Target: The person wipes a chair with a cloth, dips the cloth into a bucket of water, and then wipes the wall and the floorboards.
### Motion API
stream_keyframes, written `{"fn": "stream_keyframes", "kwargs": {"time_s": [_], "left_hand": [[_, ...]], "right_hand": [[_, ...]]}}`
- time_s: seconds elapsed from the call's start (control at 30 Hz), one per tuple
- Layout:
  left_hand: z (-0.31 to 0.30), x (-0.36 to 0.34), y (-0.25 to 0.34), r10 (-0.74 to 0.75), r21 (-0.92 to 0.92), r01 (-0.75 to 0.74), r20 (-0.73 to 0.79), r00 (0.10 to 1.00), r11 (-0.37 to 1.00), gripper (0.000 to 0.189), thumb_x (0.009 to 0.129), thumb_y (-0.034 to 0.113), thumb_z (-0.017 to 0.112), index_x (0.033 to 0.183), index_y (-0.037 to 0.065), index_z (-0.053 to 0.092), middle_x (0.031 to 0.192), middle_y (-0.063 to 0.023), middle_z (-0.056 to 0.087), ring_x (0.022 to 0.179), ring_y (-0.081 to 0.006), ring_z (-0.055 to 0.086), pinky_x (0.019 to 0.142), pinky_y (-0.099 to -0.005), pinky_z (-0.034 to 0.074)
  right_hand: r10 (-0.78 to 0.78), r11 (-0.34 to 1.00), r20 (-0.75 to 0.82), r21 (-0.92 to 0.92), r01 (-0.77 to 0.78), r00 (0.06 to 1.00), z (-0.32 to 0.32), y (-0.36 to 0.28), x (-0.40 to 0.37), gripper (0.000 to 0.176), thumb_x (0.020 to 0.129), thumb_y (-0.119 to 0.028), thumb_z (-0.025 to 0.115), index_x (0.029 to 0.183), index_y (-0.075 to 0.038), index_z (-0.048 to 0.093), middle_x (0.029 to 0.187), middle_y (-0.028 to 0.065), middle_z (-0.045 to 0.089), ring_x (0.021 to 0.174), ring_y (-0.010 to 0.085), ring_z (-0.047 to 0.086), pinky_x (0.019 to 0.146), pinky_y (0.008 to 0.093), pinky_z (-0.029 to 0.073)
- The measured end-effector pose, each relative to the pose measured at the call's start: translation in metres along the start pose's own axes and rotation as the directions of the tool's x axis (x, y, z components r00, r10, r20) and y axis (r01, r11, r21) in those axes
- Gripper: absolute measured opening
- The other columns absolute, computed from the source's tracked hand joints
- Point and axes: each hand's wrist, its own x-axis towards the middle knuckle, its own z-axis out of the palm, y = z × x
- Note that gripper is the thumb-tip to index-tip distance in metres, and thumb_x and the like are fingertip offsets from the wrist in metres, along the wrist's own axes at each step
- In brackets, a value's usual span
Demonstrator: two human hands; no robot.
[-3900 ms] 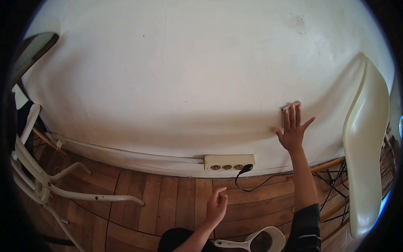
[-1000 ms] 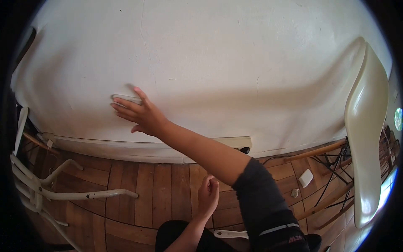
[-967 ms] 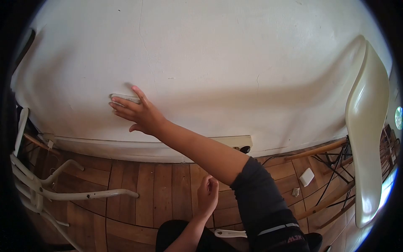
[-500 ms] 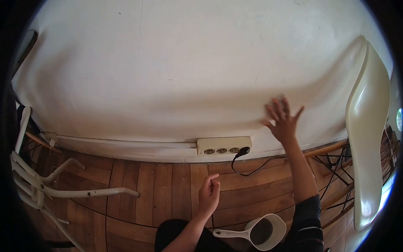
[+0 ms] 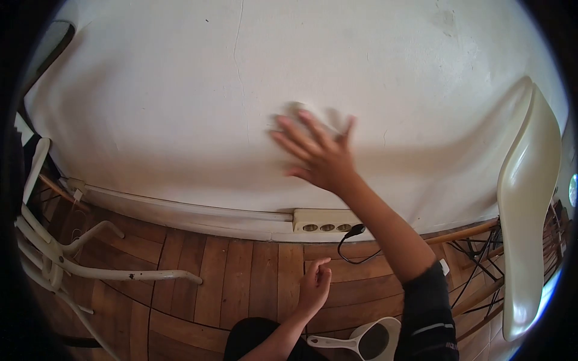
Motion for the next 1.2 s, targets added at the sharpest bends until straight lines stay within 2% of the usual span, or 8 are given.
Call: {"fn": "stream_keyframes", "kwargs": {"time_s": [0.13,0.23,0.37,0.6,0.67,0.8,0.93,1.2], "left_hand": [[-0.007,0.001,0.006,-0.006,-0.021,0.006,-0.016,1.000,1.000,0.023,0.091,0.010,0.051,0.113,0.003,0.054,0.067,-0.0007,0.049,0.059,-0.0068,0.044,0.054,-0.0234,0.038],[-0.014,0.000,0.007,-0.013,0.013,0.013,-0.031,0.999,1.000,0.023,0.090,0.011,0.052,0.112,0.003,0.054,0.066,-0.0024,0.048,0.059,-0.0093,0.046,0.056,-0.0252,0.041],[-0.020,0.000,0.007,0.011,0.064,-0.008,-0.045,0.999,0.998,0.023,0.090,0.009,0.051,0.112,0.003,0.054,0.065,-0.0006,0.046,0.059,-0.0081,0.044,0.055,-0.0246,0.039],[-0.022,-0.001,0.009,0.001,-0.021,-0.002,-0.057,0.998,1.000,0.022,0.092,0.008,0.051,0.113,0.004,0.054,0.066,0.0037,0.041,0.058,-0.0038,0.038,0.052,-0.0205,0.033],[-0.021,-0.002,0.014,-0.018,0.014,0.018,-0.044,0.999,1.000,0.022,0.092,0.009,0.051,0.113,0.004,0.054,0.067,0.0035,0.042,0.059,-0.0037,0.039,0.053,-0.0204,0.033],[-0.011,0.000,0.003,0.001,-0.015,-0.002,-0.043,0.999,1.000,0.023,0.090,0.010,0.052,0.112,0.005,0.054,0.067,-0.0015,0.048,0.059,-0.0087,0.044,0.055,-0.0249,0.039],[-0.003,0.001,-0.001,0.010,0.021,-0.010,-0.020,1.000,1.000,0.022,0.090,0.009,0.052,0.112,0.005,0.054,0.069,-0.0003,0.047,0.060,-0.0071,0.043,0.055,-0.0234,0.038],[0.002,0.001,0.004,-0.007,-0.015,0.008,0.022,1.000,1.000,0.022,0.092,0.008,0.051,0.113,0.004,0.054,0.070,0.0023,0.044,0.060,-0.0048,0.041,0.055,-0.0206,0.036]], "right_hand": [[-0.034,0.984,-0.069,0.171,0.045,0.997,-0.012,-0.059,0.088,0.085,0.069,-0.074,0.044,0.142,-0.033,0.027,0.152,-0.0077,0.015,0.140,0.0186,0.011,0.096,0.0770,0.002],[-0.062,0.996,-0.094,0.059,0.067,0.994,-0.017,-0.089,0.122,0.081,0.074,-0.076,0.030,0.143,-0.036,0.021,0.152,-0.0088,0.013,0.140,0.0173,0.012,0.098,0.0758,-0.001],[-0.035,0.999,-0.130,0.033,0.040,0.991,-0.013,-0.085,0.114,0.082,0.072,-0.075,0.035,0.143,-0.037,0.020,0.152,-0.0099,0.012,0.140,0.0159,0.011,0.097,0.0763,0.001],[0.004,0.999,0.023,-0.052,-0.003,1.000,0.001,0.024,-0.030,0.084,0.066,-0.074,0.044,0.141,-0.039,0.027,0.150,-0.0079,0.022,0.139,0.0196,0.019,0.096,0.0765,0.001],[0.056,0.991,0.066,-0.125,-0.047,0.996,0.010,0.071,-0.099,0.068,0.080,-0.069,0.032,0.140,-0.037,0.031,0.150,-0.0046,0.023,0.138,0.0241,0.020,0.098,0.0744,-0.001],[0.177,0.961,0.076,-0.227,-0.156,0.981,0.010,0.146,-0.220,0.066,0.086,-0.063,0.032,0.143,-0.030,0.025,0.151,0.0007,0.020,0.140,0.0292,0.015,0.098,0.0748,-0.003],[0.228,0.971,0.033,-0.075,-0.225,0.973,0.013,0.129,-0.208,0.067,0.088,-0.061,0.030,0.145,-0.028,0.019,0.152,0.0019,0.018,0.140,0.0306,0.011,0.098,0.0748,-0.004],[-0.135,0.989,0.043,0.067,0.132,0.990,0.025,-0.015,-0.056,0.078,0.074,-0.071,0.036,0.142,-0.034,0.028,0.151,-0.0089,0.020,0.139,0.0188,0.015,0.100,0.0730,-0.005]]}}
